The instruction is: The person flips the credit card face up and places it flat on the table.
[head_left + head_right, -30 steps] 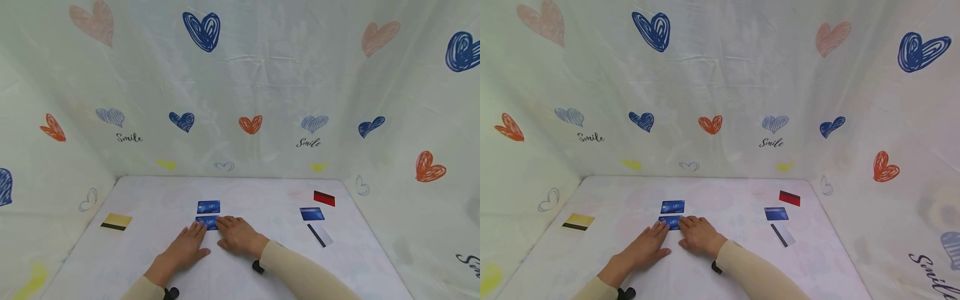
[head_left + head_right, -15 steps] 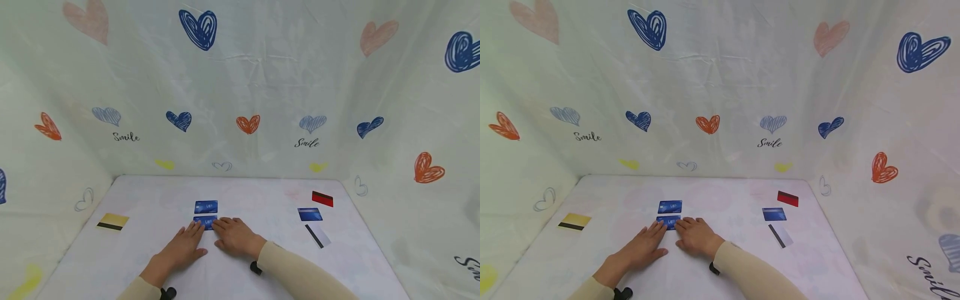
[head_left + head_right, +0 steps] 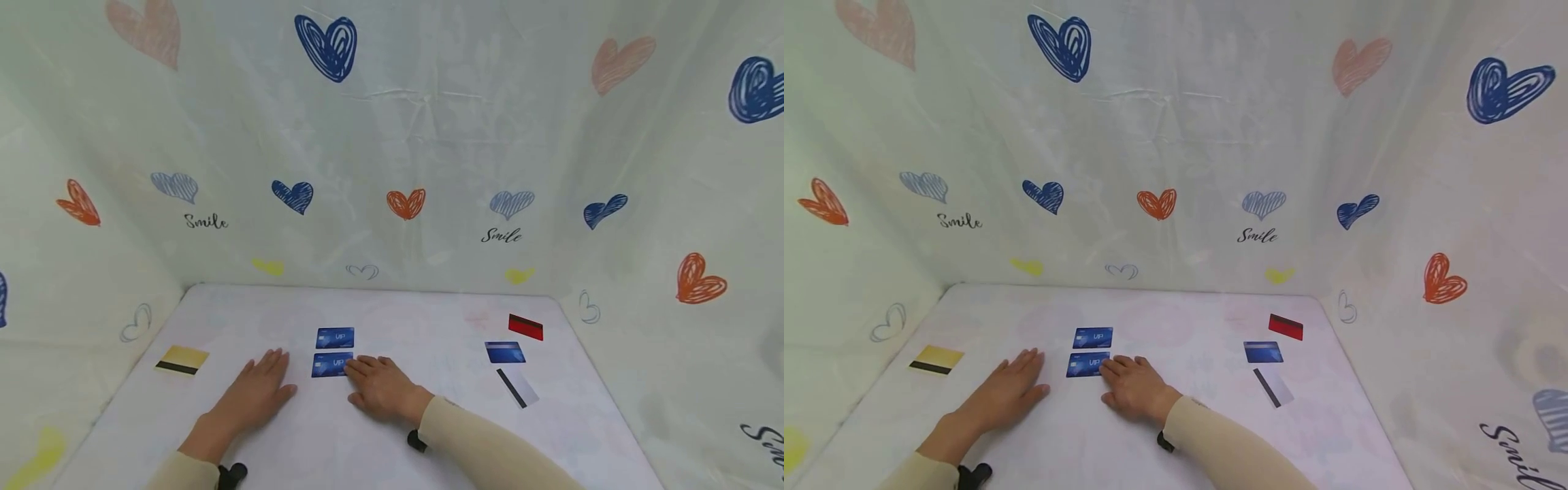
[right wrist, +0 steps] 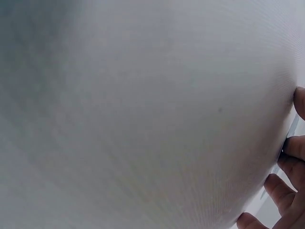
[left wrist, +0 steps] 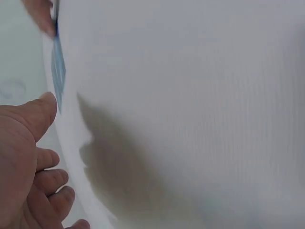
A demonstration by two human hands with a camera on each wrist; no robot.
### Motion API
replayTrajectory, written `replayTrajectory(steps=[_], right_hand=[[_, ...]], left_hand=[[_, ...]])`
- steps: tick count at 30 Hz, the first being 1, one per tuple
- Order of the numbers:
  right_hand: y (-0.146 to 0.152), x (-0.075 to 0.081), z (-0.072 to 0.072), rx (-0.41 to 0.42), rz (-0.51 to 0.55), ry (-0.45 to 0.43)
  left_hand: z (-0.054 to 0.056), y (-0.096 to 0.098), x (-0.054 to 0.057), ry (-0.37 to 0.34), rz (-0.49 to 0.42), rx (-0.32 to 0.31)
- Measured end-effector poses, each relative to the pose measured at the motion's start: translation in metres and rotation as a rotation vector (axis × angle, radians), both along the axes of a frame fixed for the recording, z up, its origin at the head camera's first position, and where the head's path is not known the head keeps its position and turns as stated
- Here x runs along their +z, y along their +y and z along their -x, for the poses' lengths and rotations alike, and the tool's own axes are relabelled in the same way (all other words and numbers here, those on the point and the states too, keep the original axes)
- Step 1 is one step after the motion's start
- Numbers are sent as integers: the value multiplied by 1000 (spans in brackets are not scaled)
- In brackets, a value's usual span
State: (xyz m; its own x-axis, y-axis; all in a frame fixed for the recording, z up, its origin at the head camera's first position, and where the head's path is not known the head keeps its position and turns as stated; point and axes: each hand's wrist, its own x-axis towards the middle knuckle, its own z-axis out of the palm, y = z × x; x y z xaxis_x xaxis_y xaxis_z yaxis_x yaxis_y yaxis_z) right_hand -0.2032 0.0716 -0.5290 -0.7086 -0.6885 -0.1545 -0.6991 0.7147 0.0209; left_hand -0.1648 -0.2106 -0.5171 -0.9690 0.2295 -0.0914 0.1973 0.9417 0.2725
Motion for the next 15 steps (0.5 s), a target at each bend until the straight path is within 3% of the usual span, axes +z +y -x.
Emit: replayTrajectory(steps=[9, 15], right_hand=[[3, 2, -2, -11, -1, -5], [2, 2, -3, -9, 5, -18]], left_hand=[[15, -101, 7, 61, 66, 91], [12, -145, -3, -10, 79, 152]])
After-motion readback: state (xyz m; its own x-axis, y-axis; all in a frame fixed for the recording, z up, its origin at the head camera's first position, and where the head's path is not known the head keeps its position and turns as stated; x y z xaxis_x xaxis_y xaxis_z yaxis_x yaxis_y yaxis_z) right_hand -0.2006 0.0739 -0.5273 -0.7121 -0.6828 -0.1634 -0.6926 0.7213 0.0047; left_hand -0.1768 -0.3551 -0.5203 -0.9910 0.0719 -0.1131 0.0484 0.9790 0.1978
